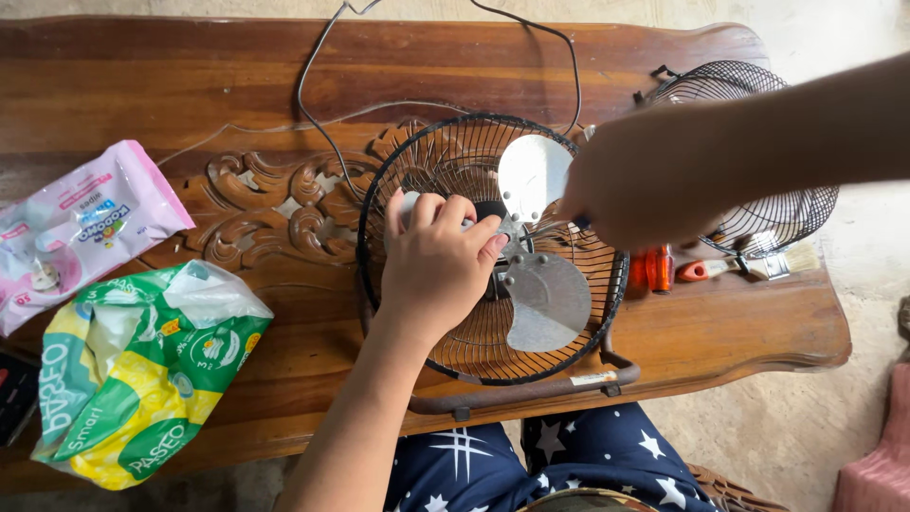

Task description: The person uses a screwdriver to tighten the central hub of a disassembled electric fan blade assembly resting on a wooden table. They repeatedly adjust the screwdriver and reposition their hands to secure the fan blades to the motor hub.

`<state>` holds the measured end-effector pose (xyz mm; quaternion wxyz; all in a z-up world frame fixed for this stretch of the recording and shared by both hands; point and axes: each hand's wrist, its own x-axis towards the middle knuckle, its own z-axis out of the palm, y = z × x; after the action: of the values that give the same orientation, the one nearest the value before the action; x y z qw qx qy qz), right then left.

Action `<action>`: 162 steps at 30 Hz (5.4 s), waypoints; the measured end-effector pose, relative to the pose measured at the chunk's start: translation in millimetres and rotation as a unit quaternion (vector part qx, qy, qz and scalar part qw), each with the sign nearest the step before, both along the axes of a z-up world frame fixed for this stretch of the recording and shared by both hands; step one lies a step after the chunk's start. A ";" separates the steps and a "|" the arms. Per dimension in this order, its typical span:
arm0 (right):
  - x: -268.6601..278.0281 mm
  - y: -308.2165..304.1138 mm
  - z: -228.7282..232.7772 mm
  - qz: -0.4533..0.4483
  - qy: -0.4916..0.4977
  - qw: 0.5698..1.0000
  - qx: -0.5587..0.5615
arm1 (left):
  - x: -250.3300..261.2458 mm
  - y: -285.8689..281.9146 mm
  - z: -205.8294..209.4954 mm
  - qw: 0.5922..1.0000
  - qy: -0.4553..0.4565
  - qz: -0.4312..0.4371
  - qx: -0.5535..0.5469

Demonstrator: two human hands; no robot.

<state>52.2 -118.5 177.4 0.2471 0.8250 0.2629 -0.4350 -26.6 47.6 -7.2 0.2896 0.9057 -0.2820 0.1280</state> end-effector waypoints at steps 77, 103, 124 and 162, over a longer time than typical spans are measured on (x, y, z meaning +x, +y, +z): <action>-111.9 6.0 -64.3 -0.210 -0.243 0.516 0.794 | -26.0 -5.5 37.7 0.967 0.093 -0.098 -0.218; -125.2 -47.2 -41.0 -0.005 -0.099 0.711 0.696 | -85.4 1.8 32.0 0.982 0.113 0.036 0.147; -124.5 -50.2 -28.5 0.066 -0.448 0.738 0.501 | -89.9 -5.9 47.2 0.968 0.135 0.085 0.195; -103.3 -47.1 -20.2 0.135 -0.274 0.813 0.497 | -88.6 -7.3 48.5 0.968 0.133 0.084 0.196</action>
<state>-51.1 -165.6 157.2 -0.0783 0.8768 0.4730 0.0362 -115.2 40.4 41.3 0.1298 0.9741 -0.1829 -0.0274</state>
